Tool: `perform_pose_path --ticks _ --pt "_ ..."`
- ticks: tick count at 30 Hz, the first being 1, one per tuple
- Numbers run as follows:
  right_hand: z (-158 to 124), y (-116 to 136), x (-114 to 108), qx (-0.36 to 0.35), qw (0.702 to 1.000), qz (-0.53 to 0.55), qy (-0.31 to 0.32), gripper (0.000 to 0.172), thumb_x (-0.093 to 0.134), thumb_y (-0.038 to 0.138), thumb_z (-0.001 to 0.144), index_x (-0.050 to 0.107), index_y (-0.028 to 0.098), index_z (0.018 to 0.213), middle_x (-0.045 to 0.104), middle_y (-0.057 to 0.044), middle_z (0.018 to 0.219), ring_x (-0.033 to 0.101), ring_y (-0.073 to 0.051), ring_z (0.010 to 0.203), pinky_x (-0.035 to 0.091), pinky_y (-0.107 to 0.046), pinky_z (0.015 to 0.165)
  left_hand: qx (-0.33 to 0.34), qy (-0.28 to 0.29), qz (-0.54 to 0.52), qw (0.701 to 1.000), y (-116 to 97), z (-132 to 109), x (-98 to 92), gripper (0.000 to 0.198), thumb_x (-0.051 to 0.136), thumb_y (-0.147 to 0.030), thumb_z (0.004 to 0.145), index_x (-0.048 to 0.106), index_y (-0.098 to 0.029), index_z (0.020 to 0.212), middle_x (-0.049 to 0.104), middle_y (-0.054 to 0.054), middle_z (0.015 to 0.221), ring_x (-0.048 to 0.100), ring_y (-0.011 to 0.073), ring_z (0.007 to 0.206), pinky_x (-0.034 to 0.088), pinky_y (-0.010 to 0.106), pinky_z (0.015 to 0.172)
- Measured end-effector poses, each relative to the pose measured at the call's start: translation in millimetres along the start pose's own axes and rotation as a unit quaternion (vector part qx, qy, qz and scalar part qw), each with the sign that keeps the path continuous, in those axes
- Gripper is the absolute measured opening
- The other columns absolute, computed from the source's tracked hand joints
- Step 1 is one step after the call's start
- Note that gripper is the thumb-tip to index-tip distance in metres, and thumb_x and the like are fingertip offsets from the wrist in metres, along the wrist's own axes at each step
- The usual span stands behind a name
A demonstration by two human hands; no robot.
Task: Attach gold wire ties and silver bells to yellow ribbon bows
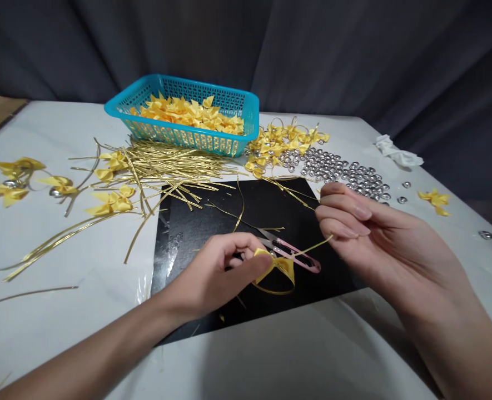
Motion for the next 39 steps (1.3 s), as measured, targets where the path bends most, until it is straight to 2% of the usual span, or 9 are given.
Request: perform_pose_path --ticks 4,10,17,24,31,35,39 --pt "-6.7 4.2 1.0 0.006 0.998 0.056 0.014 0.031 0.028 0.006 0.091 0.049 0.016 0.071 0.023 0.004 0.061 0.032 -0.003 0.044 0.036 -0.01 0.04 0.006 -0.001 0.013 1.0 1.9 -0.2 0.4 0.023 0.055 -0.034 0.08 0.049 -0.015 0.067 0.031 -0.007 0.057 0.024 0.0066 0.05 0.017 0.021 0.043" --pt "-15.3 10.6 2.2 -0.007 0.995 0.099 0.016 0.032 0.026 0.008 0.094 0.05 0.014 0.073 0.025 0.005 0.059 0.04 -0.002 0.045 0.041 -0.011 0.041 0.006 -0.002 0.011 1.0 2.8 -0.6 -0.2 0.021 0.055 -0.031 0.08 0.049 -0.015 0.067 0.032 -0.006 0.058 0.026 0.0067 0.051 0.019 0.021 0.045" --pt "-17.2 24.6 -4.7 -0.076 0.991 0.107 0.016 0.03 0.026 0.004 0.093 0.051 0.015 0.082 0.028 0.004 0.06 0.039 -0.002 0.044 0.041 -0.012 0.04 0.006 -0.007 0.017 1.0 3.6 1.8 -0.7 0.021 0.056 -0.031 0.079 0.051 -0.014 0.068 0.039 -0.005 0.058 0.03 0.0066 0.05 0.022 0.019 0.045" --pt "-18.2 25.0 -4.0 -0.08 0.993 0.09 -0.003 0.035 0.023 0.005 0.095 0.052 0.015 0.079 0.026 0.004 0.061 0.034 -0.002 0.044 0.037 -0.01 0.038 0.006 -0.017 0.031 0.999 2.3 1.3 -0.4 0.019 0.055 -0.028 0.077 0.05 -0.014 0.065 0.04 -0.005 0.056 0.032 0.0067 0.05 0.023 0.019 0.045" --pt "-19.1 29.8 -3.8 -0.113 0.993 -0.01 -0.04 0.042 0.023 0.001 0.092 0.055 0.019 0.073 0.021 0.002 0.063 0.028 -0.006 0.045 0.035 -0.013 0.037 0.014 -0.042 0.04 0.998 -1.2 1.0 0.3 0.02 0.058 -0.023 0.073 0.046 -0.016 0.058 0.034 -0.007 0.053 0.027 0.0058 0.049 0.021 0.019 0.044" --pt "-17.3 28.2 -4.7 -0.1 0.993 0.05 -0.04 0.036 0.026 0.0 0.091 0.052 0.017 0.073 0.026 0.003 0.061 0.033 -0.003 0.044 0.037 -0.011 0.039 0.013 -0.046 0.064 0.997 -0.9 1.1 0.6 0.02 0.057 -0.019 0.071 0.044 -0.016 0.056 0.035 -0.007 0.053 0.029 0.0061 0.049 0.023 0.019 0.045" --pt "-15.8 25.0 -4.8 -0.073 0.993 0.097 -0.01 0.03 0.027 0.003 0.093 0.051 0.015 0.079 0.032 0.003 0.059 0.039 -0.002 0.046 0.039 -0.012 0.041 0.016 -0.043 0.08 0.996 0.5 1.1 0.5 0.019 0.057 -0.019 0.071 0.045 -0.016 0.057 0.035 -0.007 0.053 0.03 0.0061 0.05 0.024 0.019 0.045"
Point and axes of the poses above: each hand's wrist, its own z-axis towards the middle knuckle, its own x-axis out of the palm, y = z × x, the point moved 5 cm from there along z, towards the middle knuckle
